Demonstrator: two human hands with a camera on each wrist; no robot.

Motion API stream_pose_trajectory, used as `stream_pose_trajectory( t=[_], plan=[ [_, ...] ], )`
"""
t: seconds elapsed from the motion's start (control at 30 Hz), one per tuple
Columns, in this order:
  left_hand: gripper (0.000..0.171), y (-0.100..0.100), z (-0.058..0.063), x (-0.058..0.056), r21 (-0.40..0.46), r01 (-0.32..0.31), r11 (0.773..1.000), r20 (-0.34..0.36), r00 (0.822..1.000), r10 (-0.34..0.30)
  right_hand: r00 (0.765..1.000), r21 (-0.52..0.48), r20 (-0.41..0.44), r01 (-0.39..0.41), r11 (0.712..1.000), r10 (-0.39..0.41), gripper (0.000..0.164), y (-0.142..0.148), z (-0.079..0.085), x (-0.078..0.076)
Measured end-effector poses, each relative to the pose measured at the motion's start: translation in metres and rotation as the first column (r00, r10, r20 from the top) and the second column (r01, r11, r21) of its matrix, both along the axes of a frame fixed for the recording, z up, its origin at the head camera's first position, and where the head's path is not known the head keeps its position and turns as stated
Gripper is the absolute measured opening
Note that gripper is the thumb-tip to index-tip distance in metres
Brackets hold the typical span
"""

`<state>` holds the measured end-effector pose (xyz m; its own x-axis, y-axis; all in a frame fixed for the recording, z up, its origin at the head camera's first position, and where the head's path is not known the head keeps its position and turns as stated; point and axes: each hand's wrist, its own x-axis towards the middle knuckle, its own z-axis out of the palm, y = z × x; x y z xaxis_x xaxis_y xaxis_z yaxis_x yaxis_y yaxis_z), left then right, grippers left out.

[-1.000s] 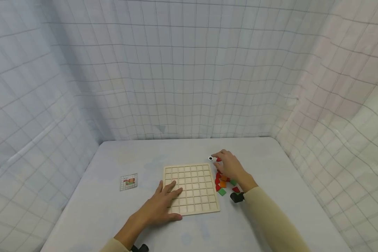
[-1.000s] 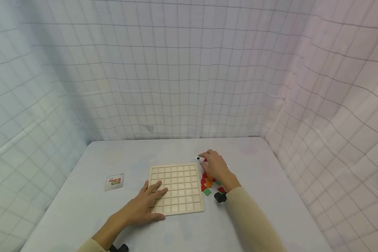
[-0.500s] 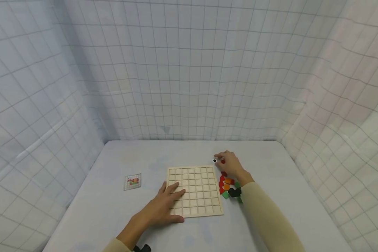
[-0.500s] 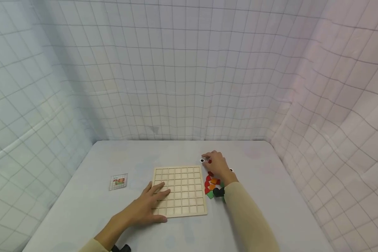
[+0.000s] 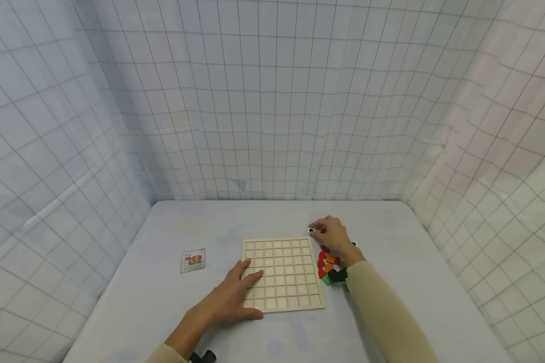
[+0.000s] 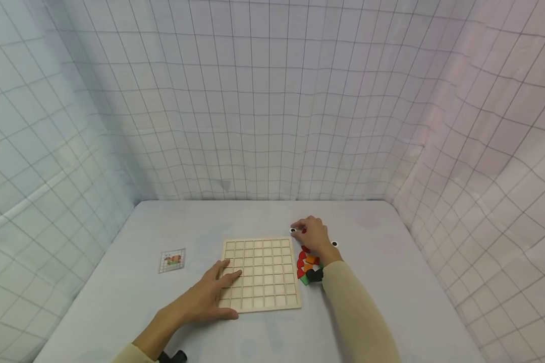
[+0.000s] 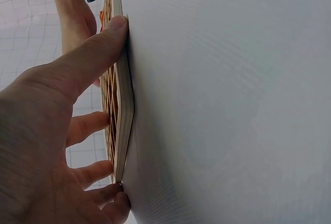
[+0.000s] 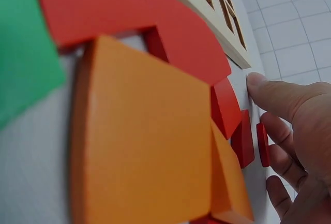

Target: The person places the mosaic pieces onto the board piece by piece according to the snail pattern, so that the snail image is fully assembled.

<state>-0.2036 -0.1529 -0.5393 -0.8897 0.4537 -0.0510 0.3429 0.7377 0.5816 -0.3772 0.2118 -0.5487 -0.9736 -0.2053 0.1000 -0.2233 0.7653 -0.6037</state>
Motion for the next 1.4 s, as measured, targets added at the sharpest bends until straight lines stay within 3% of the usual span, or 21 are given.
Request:
stream_pose_trajectory(
  t=[0.4, 0.83, 1.4],
  plan=[
    [0.109, -0.001, 0.005, 0.001, 0.015, 0.011, 1.0, 0.023, 1.0, -0.012, 0.999, -0.002, 0.019, 0.029, 1.0, -0.029, 0.027, -0.005, 0.004, 0.002],
    [0.105, -0.002, 0.006, 0.002, 0.027, 0.016, 1.0, 0.019, 1.0, -0.016, 1.0, -0.006, -0.006, -0.002, 1.0, 0.002, 0.027, -0.012, 0.009, 0.007],
    [0.104, -0.002, 0.005, 0.002, 0.025, 0.018, 1.0, 0.012, 1.0, -0.018, 0.993, -0.041, -0.04, -0.116, 0.992, 0.114, 0.023, -0.045, 0.012, 0.026]
  ],
)
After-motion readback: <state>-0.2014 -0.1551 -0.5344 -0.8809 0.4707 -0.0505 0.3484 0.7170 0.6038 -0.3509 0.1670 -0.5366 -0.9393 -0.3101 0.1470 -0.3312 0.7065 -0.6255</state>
